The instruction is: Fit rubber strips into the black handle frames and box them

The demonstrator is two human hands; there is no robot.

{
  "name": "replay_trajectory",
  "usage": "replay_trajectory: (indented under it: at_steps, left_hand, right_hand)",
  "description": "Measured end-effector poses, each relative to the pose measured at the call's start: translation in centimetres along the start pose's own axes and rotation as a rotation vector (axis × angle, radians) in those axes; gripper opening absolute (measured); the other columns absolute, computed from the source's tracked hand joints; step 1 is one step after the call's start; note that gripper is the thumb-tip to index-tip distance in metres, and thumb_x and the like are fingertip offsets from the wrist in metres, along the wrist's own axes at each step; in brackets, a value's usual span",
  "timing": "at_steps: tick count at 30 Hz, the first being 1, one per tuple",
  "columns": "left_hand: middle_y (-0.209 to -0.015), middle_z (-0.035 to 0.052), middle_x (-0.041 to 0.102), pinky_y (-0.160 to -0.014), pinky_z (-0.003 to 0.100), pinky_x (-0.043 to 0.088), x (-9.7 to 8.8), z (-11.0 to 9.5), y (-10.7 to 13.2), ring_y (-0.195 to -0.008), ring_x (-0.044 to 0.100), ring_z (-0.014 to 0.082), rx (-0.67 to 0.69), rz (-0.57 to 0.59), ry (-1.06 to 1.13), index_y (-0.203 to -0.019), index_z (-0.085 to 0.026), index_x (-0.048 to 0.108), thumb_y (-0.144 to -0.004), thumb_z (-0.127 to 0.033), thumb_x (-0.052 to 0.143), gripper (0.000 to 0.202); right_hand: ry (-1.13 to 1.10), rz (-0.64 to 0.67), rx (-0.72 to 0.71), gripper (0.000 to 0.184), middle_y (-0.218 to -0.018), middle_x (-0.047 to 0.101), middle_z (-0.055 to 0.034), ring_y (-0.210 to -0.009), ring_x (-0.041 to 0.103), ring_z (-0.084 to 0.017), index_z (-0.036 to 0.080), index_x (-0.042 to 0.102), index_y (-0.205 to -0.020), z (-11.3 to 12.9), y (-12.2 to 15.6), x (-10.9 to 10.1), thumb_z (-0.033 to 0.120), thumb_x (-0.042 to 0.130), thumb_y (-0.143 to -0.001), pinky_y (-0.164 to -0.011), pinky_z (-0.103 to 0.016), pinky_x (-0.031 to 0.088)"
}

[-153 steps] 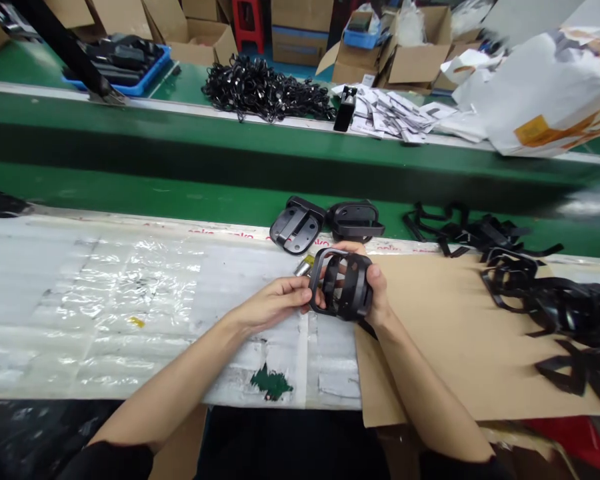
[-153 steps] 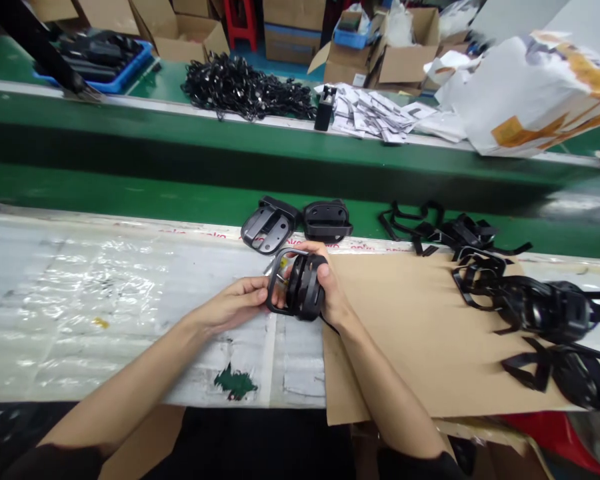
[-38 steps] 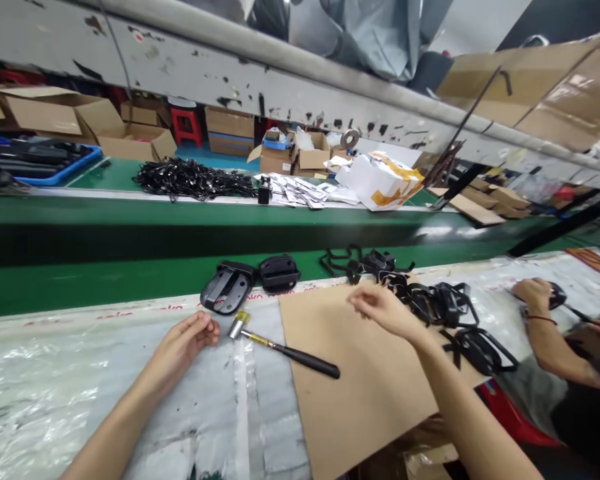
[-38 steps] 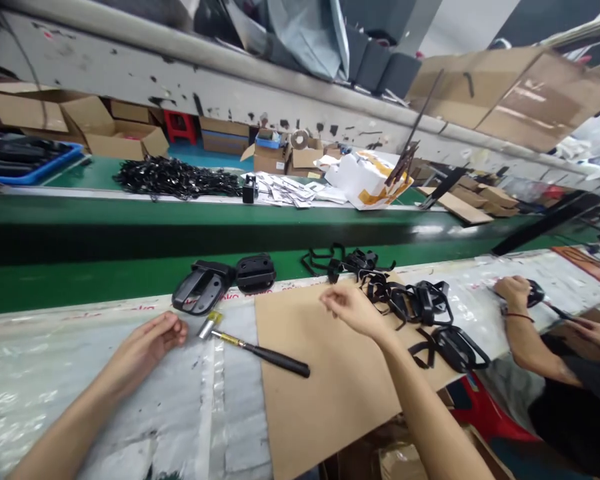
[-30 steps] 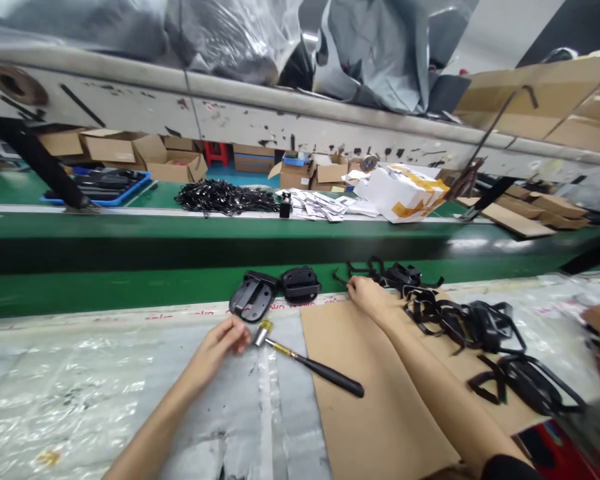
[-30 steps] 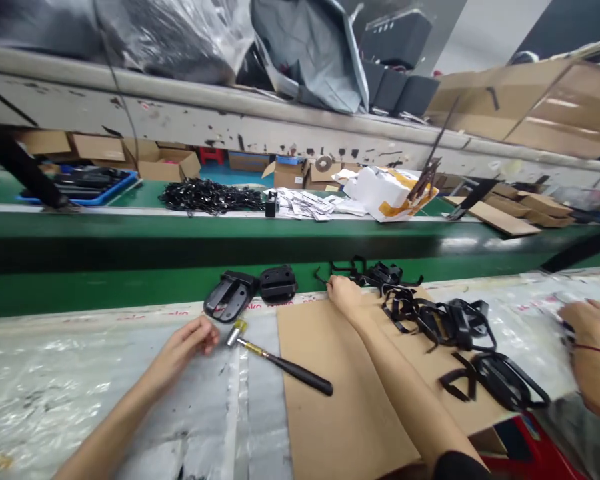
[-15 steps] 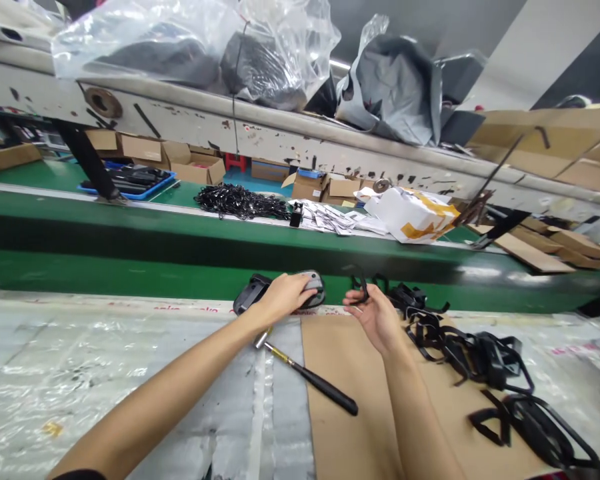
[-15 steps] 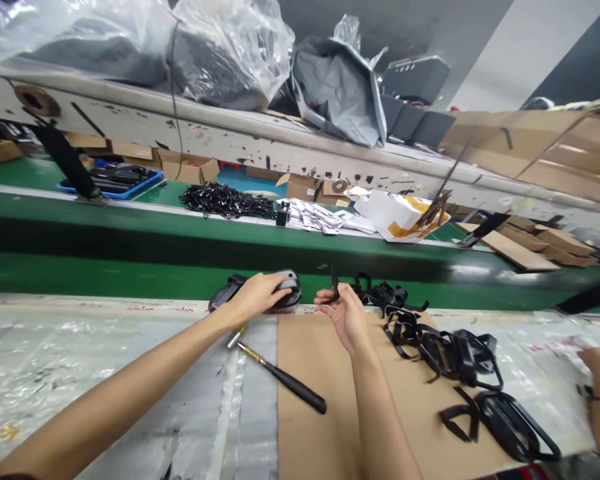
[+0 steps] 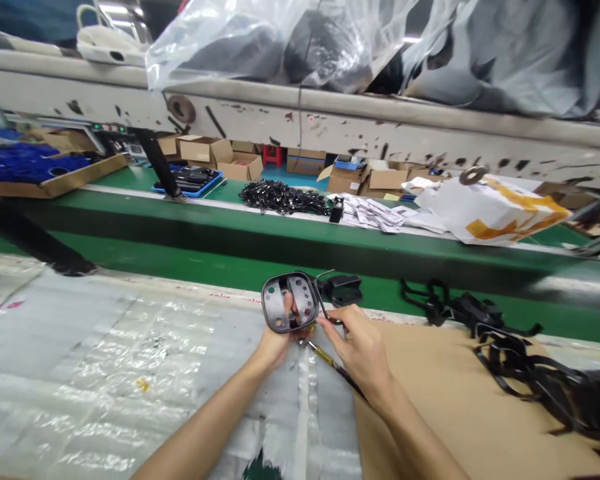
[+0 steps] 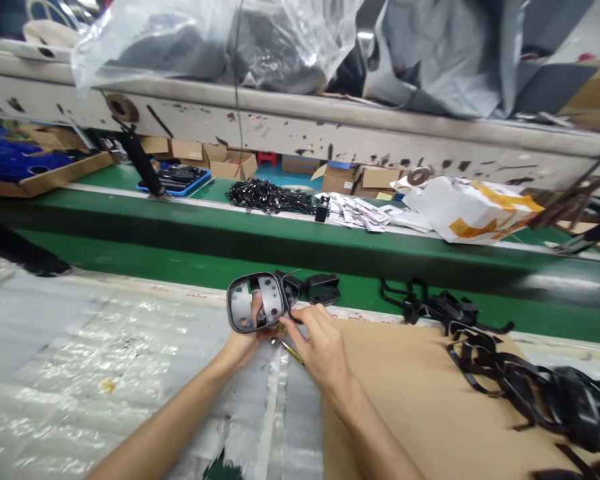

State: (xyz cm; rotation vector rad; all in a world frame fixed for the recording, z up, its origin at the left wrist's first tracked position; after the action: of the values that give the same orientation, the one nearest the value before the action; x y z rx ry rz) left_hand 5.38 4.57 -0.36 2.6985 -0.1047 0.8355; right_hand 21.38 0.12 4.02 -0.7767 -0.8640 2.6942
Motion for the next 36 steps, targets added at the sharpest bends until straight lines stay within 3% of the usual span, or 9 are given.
replay_trajectory:
  at_steps: [4, 6, 10, 14, 17, 21, 27, 33, 36]
  left_hand:
    - [-0.071, 0.0021, 0.07, -0.047, 0.029, 0.053, -1.5, -0.5, -0.2, -0.055, 0.062, 0.0174, 0.087, 0.054, -0.087, -0.077, -0.017, 0.068, -0.059, -0.041, 0.095, 0.04]
    - [-0.073, 0.0029, 0.072, -0.049, 0.03, 0.054, -1.7, -0.7, -0.2, -0.055, 0.064, 0.0185, 0.07, 0.102, -0.093, -0.076, -0.017, 0.068, -0.059, -0.034, 0.093, 0.034]
    - [-0.079, 0.0059, 0.075, -0.055, 0.033, 0.057, -1.3, -0.1, 0.1, -0.064, 0.072, 0.0239, -0.078, 0.121, -0.097, -0.078, -0.016, 0.069, -0.063, -0.037, 0.089, 0.033]
    - [-0.079, 0.0088, 0.076, -0.061, 0.035, 0.059, -1.0, 0.9, 0.3, -0.068, 0.072, 0.0237, -0.136, 0.1, -0.092, -0.08, -0.015, 0.07, -0.079, -0.059, 0.076, 0.044]
    - [-0.075, 0.0079, 0.075, -0.065, 0.034, 0.058, -1.3, 1.8, 0.1, -0.067, 0.07, 0.0215, -0.092, 0.067, -0.135, -0.082, -0.015, 0.071, -0.083, -0.074, 0.067, 0.059]
    - [-0.078, 0.0081, 0.074, -0.068, 0.034, 0.058, -1.9, 2.4, -0.5, -0.069, 0.068, 0.0206, -0.01, 0.039, -0.24, -0.086, -0.015, 0.071, -0.084, -0.087, 0.056, 0.074]
    - [-0.078, 0.0038, 0.069, -0.072, 0.032, 0.056, -2.0, 1.3, -0.6, -0.075, 0.066, 0.0197, 0.172, 0.01, -0.423, -0.085, -0.018, 0.064, -0.085, -0.085, 0.057, 0.067]
    - [-0.069, -0.0005, 0.06, -0.05, 0.027, 0.042, -1.9, 0.8, -0.7, -0.058, 0.054, 0.0152, 0.049, 0.032, -0.39, -0.089, -0.018, 0.061, -0.08, -0.09, 0.056, 0.072]
    - [-0.076, 0.0006, 0.064, -0.058, 0.028, 0.045, -1.8, 0.7, -0.6, -0.066, 0.058, 0.0166, 0.051, 0.056, -0.368, -0.099, -0.018, 0.063, -0.078, -0.085, 0.065, 0.07]
  right_hand:
    - [-0.383, -0.077, 0.423, 0.034, -0.058, 0.051, 0.0054, -0.051, 0.042, -0.012, 0.023, 0.062, -0.081, -2.2, 0.6, 0.8, 0.052, 0.076, -0.093, -0.048, -0.024, 0.034]
    - [-0.491, -0.087, 0.517, 0.04, -0.052, 0.037, 0.0104, -0.044, 0.031, -0.011, 0.026, 0.052, -0.083, -3.0, 0.8, 1.1, 0.061, 0.064, -0.098, -0.043, -0.021, 0.027]
    - [-0.616, -0.048, 0.571, 0.032, -0.06, 0.042, 0.0087, -0.05, 0.042, -0.013, 0.027, 0.054, -0.099, -3.3, 1.5, 1.1, 0.059, 0.058, -0.1, -0.049, -0.024, 0.041]
    - [-0.351, -0.071, 0.369, 0.02, -0.085, 0.067, -0.0035, -0.076, 0.064, -0.02, 0.025, 0.066, -0.115, -3.3, 2.3, 0.0, 0.04, 0.057, -0.104, -0.067, -0.034, 0.056]
    - [0.016, 0.096, 0.041, 0.023, -0.104, 0.076, -0.0092, -0.089, 0.07, -0.022, 0.025, 0.072, -0.124, -3.1, 2.5, -0.3, 0.021, 0.061, -0.104, -0.078, -0.037, 0.059]
    - [0.134, 0.242, -0.21, 0.03, -0.099, 0.077, -0.008, -0.09, 0.073, -0.023, 0.025, 0.072, -0.126, -2.7, 2.5, -0.2, 0.011, 0.062, -0.102, -0.082, -0.037, 0.062]
    - [0.2, 0.461, -0.112, 0.035, -0.096, 0.064, -0.0085, -0.079, 0.07, -0.019, 0.022, 0.068, -0.135, -2.0, 2.8, -0.5, 0.013, 0.05, -0.107, -0.075, -0.031, 0.063]
    - [0.233, 0.501, -0.125, 0.043, -0.101, 0.057, -0.0101, -0.078, 0.065, -0.02, 0.02, 0.065, -0.132, -2.3, 3.5, 0.3, 0.003, 0.041, -0.101, -0.072, -0.033, 0.062]
    - [0.186, 0.566, -0.06, 0.036, -0.102, 0.058, -0.0098, -0.085, 0.065, -0.022, 0.021, 0.066, -0.126, -2.0, 3.7, 0.7, 0.006, 0.042, -0.103, -0.077, -0.036, 0.061]
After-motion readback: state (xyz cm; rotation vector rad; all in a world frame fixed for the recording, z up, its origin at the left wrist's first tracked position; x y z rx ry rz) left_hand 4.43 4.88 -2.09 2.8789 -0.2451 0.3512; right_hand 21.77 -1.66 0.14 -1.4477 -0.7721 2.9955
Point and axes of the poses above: each hand's wrist, its own y-axis away from the middle knuckle, its own x-axis out of the palm, z = x × y, the point moved 1 cm from there along -y, towards the middle knuckle
